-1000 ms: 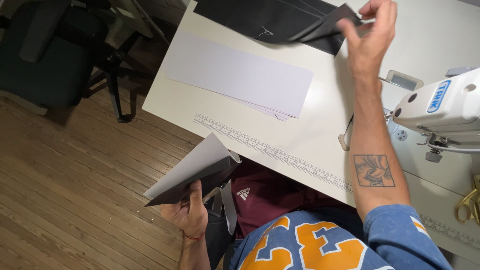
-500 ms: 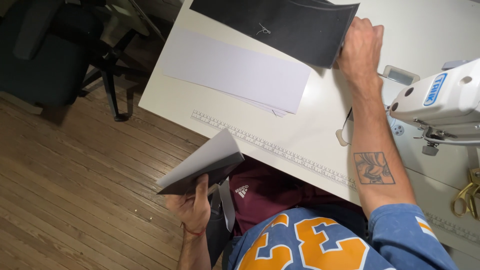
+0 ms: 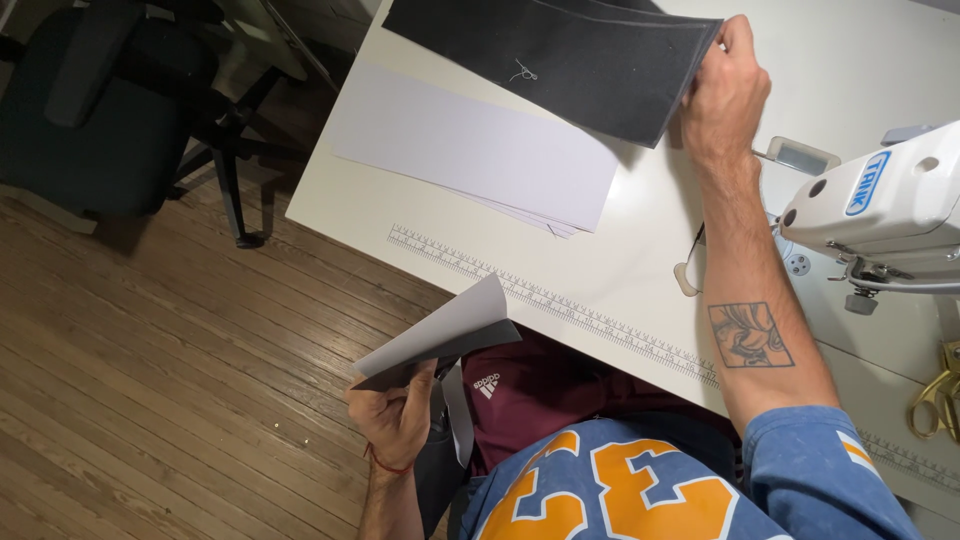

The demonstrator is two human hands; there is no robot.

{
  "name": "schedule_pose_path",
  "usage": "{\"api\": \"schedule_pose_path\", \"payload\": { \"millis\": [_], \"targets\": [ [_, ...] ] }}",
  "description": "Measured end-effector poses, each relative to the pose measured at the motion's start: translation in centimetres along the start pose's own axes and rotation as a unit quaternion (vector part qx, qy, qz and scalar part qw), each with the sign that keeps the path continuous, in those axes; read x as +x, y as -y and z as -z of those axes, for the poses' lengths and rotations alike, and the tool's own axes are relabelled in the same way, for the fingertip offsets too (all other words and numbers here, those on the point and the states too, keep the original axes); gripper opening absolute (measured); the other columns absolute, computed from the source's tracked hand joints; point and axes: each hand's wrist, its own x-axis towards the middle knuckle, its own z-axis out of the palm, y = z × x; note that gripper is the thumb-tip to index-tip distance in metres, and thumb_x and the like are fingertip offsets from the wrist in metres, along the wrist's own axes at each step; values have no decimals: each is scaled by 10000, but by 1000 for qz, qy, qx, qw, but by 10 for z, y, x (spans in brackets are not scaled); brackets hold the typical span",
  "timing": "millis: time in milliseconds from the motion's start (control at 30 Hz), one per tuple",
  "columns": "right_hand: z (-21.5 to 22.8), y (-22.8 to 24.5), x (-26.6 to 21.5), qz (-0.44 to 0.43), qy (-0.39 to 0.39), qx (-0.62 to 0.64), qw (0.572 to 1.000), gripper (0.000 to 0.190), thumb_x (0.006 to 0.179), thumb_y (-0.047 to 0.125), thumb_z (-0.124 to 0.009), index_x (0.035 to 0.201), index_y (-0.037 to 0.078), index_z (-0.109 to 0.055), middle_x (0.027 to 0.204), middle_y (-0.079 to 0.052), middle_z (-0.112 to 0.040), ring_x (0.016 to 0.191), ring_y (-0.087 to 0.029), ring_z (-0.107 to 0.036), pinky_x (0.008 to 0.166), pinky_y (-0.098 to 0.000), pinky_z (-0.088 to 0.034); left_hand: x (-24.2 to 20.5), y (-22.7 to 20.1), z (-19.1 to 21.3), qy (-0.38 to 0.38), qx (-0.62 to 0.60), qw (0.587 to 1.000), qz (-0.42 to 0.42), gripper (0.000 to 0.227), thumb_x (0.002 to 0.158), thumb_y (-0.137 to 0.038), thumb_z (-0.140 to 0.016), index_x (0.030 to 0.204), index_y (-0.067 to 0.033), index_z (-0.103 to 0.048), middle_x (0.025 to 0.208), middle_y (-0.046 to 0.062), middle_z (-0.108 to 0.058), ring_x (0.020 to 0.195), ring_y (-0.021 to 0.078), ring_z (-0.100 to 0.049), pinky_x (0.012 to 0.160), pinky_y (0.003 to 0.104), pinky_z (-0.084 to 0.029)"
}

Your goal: Preparing and aligning leather pieces for sewing using scissors and manual manipulation

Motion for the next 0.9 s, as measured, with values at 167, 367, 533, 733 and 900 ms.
{"api": "schedule_pose_path", "payload": {
  "millis": [167, 367, 533, 733, 900],
  "targets": [
    [15, 1, -2, -68, -33, 93, 993, 214, 1117, 14, -639, 908, 43, -607, 1132, -68, -516, 703, -248, -472, 607, -461, -412, 4, -2, -3, 9, -3, 1000, 11, 582, 976, -38, -871, 569, -131, -466, 506, -36, -481, 459, 85, -425, 476, 301, -288],
    [58, 25, 0, -49, -118, 184, 975, 824, 808, -314, -320, 1556, -76, -568, 1320, -203, -497, 1213, -365, -593, 952, -451, -527, 10, -10, -5, 29, -10, 1000, 4, 514, 1001, -49, -850, 596, -108, -539, 547, -24, -510, 488, 100, -449, 491, 300, -323],
    [76, 61, -13, 33, 123, 245, 961, 297, 1174, 30, -580, 1433, -43, -707, 1283, -198, -765, 1175, -376, -708, 1083, -501, -517, 25, -15, -9, 103, -26, 994, -26, 211, 1064, -118, -788, 902, -99, -655, 783, -5, -654, 609, 123, -568, 551, 316, -434],
    [64, 70, -26, 125, 201, 208, 949, 400, 1250, 260, -686, 1517, -38, -681, 1497, -262, -741, 1550, -473, -611, 1271, -646, -444, 52, -40, -27, 235, -36, 964, -121, 459, 1186, -303, -543, 762, -138, -489, 645, -3, -391, 530, 180, -363, 526, 393, -304],
    [87, 104, -37, 177, 378, 145, 897, 909, 898, 625, -922, 1584, 85, -667, 1739, -218, -578, 1564, -398, -565, 1262, -644, -477, 63, -55, -40, 263, -39, 954, -137, 372, 1141, -222, -560, 795, -89, -584, 705, 38, -548, 612, 225, -531, 559, 390, -392]
  ]
}}
